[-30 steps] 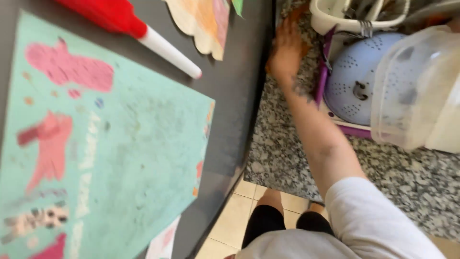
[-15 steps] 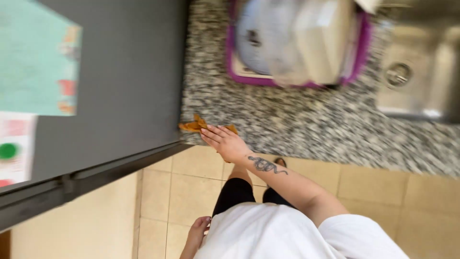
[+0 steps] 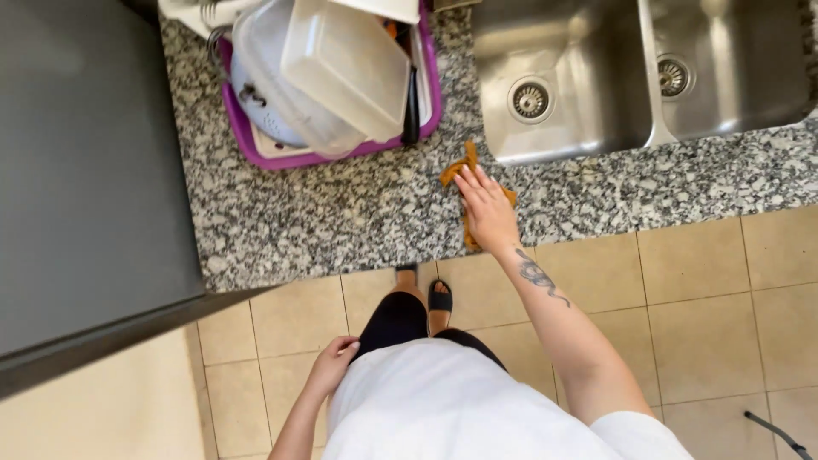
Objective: Cleaning various surfaces in a kitchen area, including the sink, countertops, and appliances, using a cloth and spray cleaner.
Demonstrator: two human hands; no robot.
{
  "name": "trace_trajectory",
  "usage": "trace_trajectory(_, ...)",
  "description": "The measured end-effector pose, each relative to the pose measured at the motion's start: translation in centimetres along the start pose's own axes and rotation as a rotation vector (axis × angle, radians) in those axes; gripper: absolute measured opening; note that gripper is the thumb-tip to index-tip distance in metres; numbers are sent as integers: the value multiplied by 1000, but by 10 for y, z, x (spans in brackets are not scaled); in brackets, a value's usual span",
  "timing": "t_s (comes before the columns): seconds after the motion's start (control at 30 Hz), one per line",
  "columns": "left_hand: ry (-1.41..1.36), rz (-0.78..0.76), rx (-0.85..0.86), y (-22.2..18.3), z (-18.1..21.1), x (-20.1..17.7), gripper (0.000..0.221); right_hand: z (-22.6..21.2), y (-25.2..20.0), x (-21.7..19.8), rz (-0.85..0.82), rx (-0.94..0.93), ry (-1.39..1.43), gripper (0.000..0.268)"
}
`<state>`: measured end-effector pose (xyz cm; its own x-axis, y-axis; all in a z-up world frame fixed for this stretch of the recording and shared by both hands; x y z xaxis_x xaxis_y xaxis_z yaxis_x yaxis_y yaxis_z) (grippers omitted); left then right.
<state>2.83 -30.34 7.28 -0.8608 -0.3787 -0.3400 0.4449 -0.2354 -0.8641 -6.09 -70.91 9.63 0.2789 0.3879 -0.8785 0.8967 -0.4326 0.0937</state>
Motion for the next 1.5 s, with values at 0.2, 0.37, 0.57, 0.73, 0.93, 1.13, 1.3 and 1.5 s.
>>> trace_trajectory(0.2,11,-224,395,-16,155,0,25,20,100,-3,110,91,149,42)
trace_trajectory(0.37,14,-288,506,-5,245,-12,24,26,190,-37,-5,216,168,45)
trace_trajectory(0.57,-82,-316,840,-8,385,-10,21,52,246,-22,18,197,167,48)
trace_trajectory(0.73,114,368,1561,0,543,-10,34,51,242,-13,172,113,32,39)
trace_trajectory(0.93,918,978,1013,47,668,-23,122,52,241,-20,5,205,206,49)
trace_trajectory(1.13,592,670,1469,16,697,-34,72,66,253,-14,12,129,200,50)
trace_trajectory(1.3,563,732,1587,-56,714,-50,67,96,300,-2,151,31,141,53)
trace_trajectory(1.5,506,739,1467,-83,713,-41,62,123,363,-1,242,-61,171,30)
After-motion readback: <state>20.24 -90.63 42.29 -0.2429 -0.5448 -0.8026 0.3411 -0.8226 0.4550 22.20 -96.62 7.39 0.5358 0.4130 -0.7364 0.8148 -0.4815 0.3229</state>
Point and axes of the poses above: each hand's wrist, its own y-axis towards the middle knuckle, its own x-axis out of the palm, z = x × y, the point moved 2 cm from there along y, towards the middle knuckle, and after that the axes turned 1 degree about y, right-handed, at the moved point
